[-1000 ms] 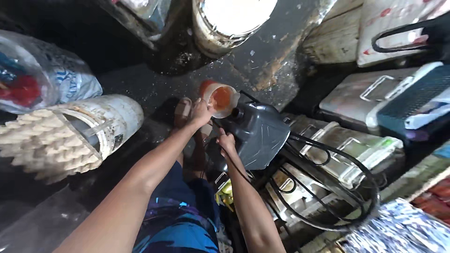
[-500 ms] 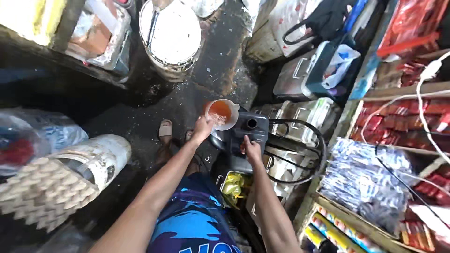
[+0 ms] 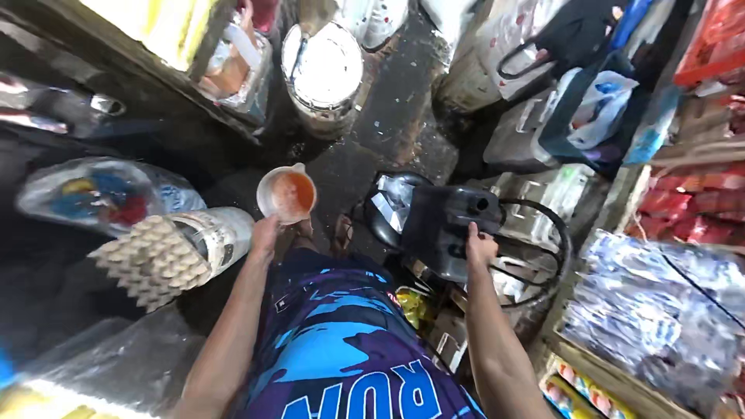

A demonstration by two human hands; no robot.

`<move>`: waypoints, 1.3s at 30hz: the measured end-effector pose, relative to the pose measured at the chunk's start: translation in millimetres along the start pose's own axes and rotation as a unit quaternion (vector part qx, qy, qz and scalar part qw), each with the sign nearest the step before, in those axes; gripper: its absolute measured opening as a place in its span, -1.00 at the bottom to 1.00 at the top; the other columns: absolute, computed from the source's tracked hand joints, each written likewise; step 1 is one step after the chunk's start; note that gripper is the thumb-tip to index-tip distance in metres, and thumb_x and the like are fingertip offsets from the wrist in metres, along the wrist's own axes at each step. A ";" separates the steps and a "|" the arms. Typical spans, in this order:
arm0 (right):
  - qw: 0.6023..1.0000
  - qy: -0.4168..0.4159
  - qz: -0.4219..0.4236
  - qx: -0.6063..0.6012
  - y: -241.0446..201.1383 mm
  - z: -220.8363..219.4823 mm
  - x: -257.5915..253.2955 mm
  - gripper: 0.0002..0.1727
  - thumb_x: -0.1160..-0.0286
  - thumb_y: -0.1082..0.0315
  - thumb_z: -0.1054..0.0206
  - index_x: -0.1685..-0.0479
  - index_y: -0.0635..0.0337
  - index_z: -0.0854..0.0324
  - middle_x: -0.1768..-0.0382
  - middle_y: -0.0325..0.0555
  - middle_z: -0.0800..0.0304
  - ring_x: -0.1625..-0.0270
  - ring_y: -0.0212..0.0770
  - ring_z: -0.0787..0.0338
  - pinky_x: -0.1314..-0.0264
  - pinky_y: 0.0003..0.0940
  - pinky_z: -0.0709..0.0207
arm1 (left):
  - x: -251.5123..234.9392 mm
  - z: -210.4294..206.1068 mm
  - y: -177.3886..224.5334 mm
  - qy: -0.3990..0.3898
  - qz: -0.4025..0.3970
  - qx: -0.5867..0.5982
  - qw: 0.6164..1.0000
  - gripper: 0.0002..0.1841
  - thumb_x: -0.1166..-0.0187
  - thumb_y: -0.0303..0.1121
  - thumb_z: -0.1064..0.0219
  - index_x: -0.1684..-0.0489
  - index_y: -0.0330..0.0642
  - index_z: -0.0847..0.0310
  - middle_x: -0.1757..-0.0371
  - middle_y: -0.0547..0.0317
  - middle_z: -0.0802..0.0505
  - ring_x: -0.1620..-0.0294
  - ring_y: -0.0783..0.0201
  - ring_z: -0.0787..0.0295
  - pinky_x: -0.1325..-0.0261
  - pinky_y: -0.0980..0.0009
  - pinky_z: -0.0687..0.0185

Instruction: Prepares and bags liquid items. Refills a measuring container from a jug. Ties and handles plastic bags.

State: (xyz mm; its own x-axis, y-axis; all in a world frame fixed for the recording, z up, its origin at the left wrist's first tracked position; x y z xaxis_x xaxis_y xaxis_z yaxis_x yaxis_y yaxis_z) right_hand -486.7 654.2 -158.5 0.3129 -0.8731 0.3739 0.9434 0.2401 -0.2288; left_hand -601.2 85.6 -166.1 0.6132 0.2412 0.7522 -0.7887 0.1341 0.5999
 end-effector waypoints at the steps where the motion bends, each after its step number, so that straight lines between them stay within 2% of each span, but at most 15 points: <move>1: 0.999 0.036 0.026 0.032 -3.8 2.6 8.0 -0.20 -0.50 -0.36 -0.27 -0.35 0.21 -0.70 -0.45 0.38 -0.60 -0.58 0.32 -0.51 -0.63 0.27 -0.33 | 4.6 24.4 -9.2 0.036 0.010 0.022 0.999 -0.61 -0.70 -0.17 -0.17 -0.08 -0.38 -0.66 0.06 -0.11 -0.82 0.10 0.10 -0.77 -0.05 0.07 -0.71; 6: 0.965 0.120 0.213 0.099 -61.8 -8.1 53.9 -0.23 -0.57 -0.29 -0.17 -0.57 0.09 -0.55 -0.63 0.37 -0.38 -0.68 0.44 -0.35 -0.55 0.43 -0.34 | 32.6 138.9 -61.2 0.241 0.049 0.221 0.944 -0.56 -0.77 -0.15 -0.19 -0.36 -0.35 -0.57 -0.10 -0.17 -0.83 0.00 0.08 -0.82 -0.13 0.13 -0.75; 12: 0.906 -0.031 0.409 0.104 -191.0 -60.5 101.3 -0.35 -0.66 -0.12 -0.21 -0.50 0.21 -0.57 -0.55 0.51 -0.42 -0.60 0.52 -0.41 -0.48 0.53 -0.30 | 36.2 253.9 -130.9 0.358 0.075 0.328 0.871 -0.47 -0.72 -0.01 -0.22 -0.32 -0.36 -0.59 -0.12 -0.19 -0.80 -0.05 0.00 -0.75 -0.17 -0.01 -0.68; 15: 0.852 -0.099 0.497 0.134 -268.3 -82.1 150.2 -0.44 -0.67 -0.02 -0.27 -0.40 0.24 -0.63 -0.42 0.49 -0.57 -0.52 0.53 -0.49 -0.43 0.62 -0.28 | 29.7 292.3 -163.3 0.377 0.074 0.351 0.854 -0.43 -0.74 0.02 -0.18 -0.37 -0.39 -0.56 -0.22 -0.30 -0.76 -0.18 -0.12 -0.72 -0.24 -0.13 -0.63; 17: 0.816 -0.125 0.542 0.156 -313.9 -93.9 192.1 -0.49 -0.64 0.05 -0.30 -0.38 0.25 -0.64 -0.37 0.43 -0.64 -0.49 0.48 -0.56 -0.42 0.60 -0.33 | 41.2 303.2 -169.2 0.399 0.061 0.309 0.861 -0.47 -0.76 -0.04 -0.10 -0.32 -0.38 -0.60 -0.18 -0.31 -0.77 -0.10 -0.12 -0.72 -0.08 -0.08 -0.67; 18: 0.797 -0.134 0.566 0.161 -334.9 -99.1 214.6 -0.50 -0.66 0.07 -0.30 -0.38 0.27 -0.64 -0.38 0.41 -0.65 -0.49 0.45 -0.57 -0.45 0.56 -0.33 | 58.4 309.5 -158.6 0.369 0.076 0.280 0.883 -0.52 -0.83 -0.12 -0.04 -0.45 -0.34 -0.51 -0.32 -0.28 -0.73 -0.22 -0.09 -0.70 -0.18 0.00 -0.66; 19: 0.777 -0.142 0.591 0.166 -354.5 -103.3 239.3 -0.51 -0.68 0.11 -0.29 -0.37 0.31 -0.65 -0.36 0.42 -0.66 -0.47 0.45 -0.59 -0.45 0.53 -0.34 | 75.9 324.2 -142.4 0.276 0.135 0.273 0.912 -0.52 -0.92 -0.16 0.08 -0.70 -0.17 -0.29 -0.61 -0.07 -0.56 -0.52 0.06 -0.54 -0.51 0.12 -0.51; 20: 0.760 -0.144 0.612 0.167 -371.4 -109.8 260.9 -0.53 -0.68 0.13 -0.30 -0.34 0.33 -0.66 -0.32 0.42 -0.69 -0.43 0.43 -0.63 -0.44 0.48 -0.39 | 71.5 332.4 -147.9 0.257 0.134 0.264 0.920 -0.51 -0.93 -0.19 0.09 -0.75 -0.15 -0.21 -0.66 -0.05 -0.51 -0.58 0.08 -0.50 -0.56 0.15 -0.49; 21: 0.750 -0.149 0.621 0.170 -385.8 -119.4 279.5 -0.54 -0.68 0.12 -0.29 -0.33 0.31 -0.67 -0.30 0.39 -0.72 -0.40 0.39 -0.67 -0.43 0.46 -0.43 | 41.5 326.5 -181.9 0.377 0.026 0.253 0.891 -0.53 -0.85 -0.22 -0.07 -0.54 -0.43 -0.42 -0.36 -0.37 -0.70 -0.24 -0.12 -0.71 -0.16 0.07 -0.72; 23: 0.741 -0.174 0.622 0.181 -406.3 -142.0 312.7 -0.57 -0.69 0.10 -0.28 -0.31 0.24 -0.70 -0.25 0.32 -0.76 -0.35 0.33 -0.72 -0.41 0.44 -0.46 | 1.3 346.6 -218.6 0.376 0.033 0.325 0.867 -0.51 -0.81 -0.14 -0.15 -0.48 -0.38 -0.48 -0.28 -0.35 -0.72 -0.17 -0.11 -0.72 -0.16 0.00 -0.70; 27: 0.711 -0.204 0.634 0.224 -426.4 -184.7 374.1 -0.58 -0.65 0.06 -0.33 -0.25 0.16 -0.75 -0.18 0.19 -0.84 -0.30 0.23 -0.77 -0.39 0.42 -0.51 | -0.5 366.7 -226.1 0.285 0.075 0.338 0.894 -0.49 -0.80 -0.05 -0.14 -0.57 -0.19 -0.46 -0.31 -0.22 -0.73 -0.18 -0.05 -0.71 -0.17 -0.03 -0.69; 29: 0.692 -0.215 0.645 0.243 -430.7 -212.0 408.0 -0.59 -0.63 0.05 -0.35 -0.21 0.15 -0.78 -0.14 0.15 -0.87 -0.28 0.17 -0.81 -0.41 0.33 -0.54 | 16.4 370.8 -211.6 0.254 0.080 0.359 0.894 -0.46 -0.79 0.04 -0.13 -0.56 -0.11 -0.47 -0.25 -0.20 -0.74 -0.07 -0.05 -0.71 -0.06 -0.04 -0.67; 31: 0.669 -0.252 0.643 0.273 -434.2 -236.0 443.0 -0.58 -0.64 0.07 -0.36 -0.24 0.19 -0.76 -0.14 0.16 -0.87 -0.28 0.14 -0.81 -0.45 0.24 -0.55 | 35.2 373.5 -197.2 0.228 0.091 0.348 0.905 -0.42 -0.78 0.11 -0.11 -0.56 -0.12 -0.50 -0.32 -0.23 -0.74 -0.17 -0.13 -0.71 -0.17 -0.15 -0.63; 36: 0.593 -0.287 0.665 0.352 -454.8 -272.7 523.3 -0.54 -0.62 -0.13 -0.28 -0.28 -0.08 -0.75 -0.18 -0.06 -0.88 -0.32 0.03 -0.80 -0.43 0.32 -0.52 | 93.5 397.3 -166.8 0.291 0.030 0.097 0.951 -0.46 -0.68 0.16 -0.23 -0.29 -0.11 -0.71 -0.12 -0.06 -0.89 -0.19 -0.04 -0.83 -0.34 -0.20 -0.67; 39: 0.545 -0.308 0.690 0.363 -476.2 -291.3 567.2 -0.51 -0.62 -0.13 -0.26 -0.30 -0.03 -0.73 -0.19 -0.01 -0.87 -0.33 0.07 -0.79 -0.43 0.34 -0.52 | 186.6 452.0 -118.5 0.439 -0.123 0.177 0.872 -0.67 -0.82 -0.25 -0.10 -0.04 -0.33 -0.71 0.28 0.03 -0.88 0.36 0.15 -0.86 0.20 0.11 -0.88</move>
State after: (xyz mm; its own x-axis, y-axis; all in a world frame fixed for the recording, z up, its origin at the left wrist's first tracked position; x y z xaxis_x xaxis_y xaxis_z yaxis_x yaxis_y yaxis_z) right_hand -790.5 -79.0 -99.3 0.5464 0.6058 0.5783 -0.5120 0.7881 -0.3417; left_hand -373.5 -319.7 26.3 0.3693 0.9110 0.1834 -0.4796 0.0178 0.8773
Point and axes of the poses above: each hand's wrist, its own x-axis away from the middle knuckle, its own z-axis out of the back of the hand, y = z × x, the point moved 2 cm from there along -x, towards the middle knuckle
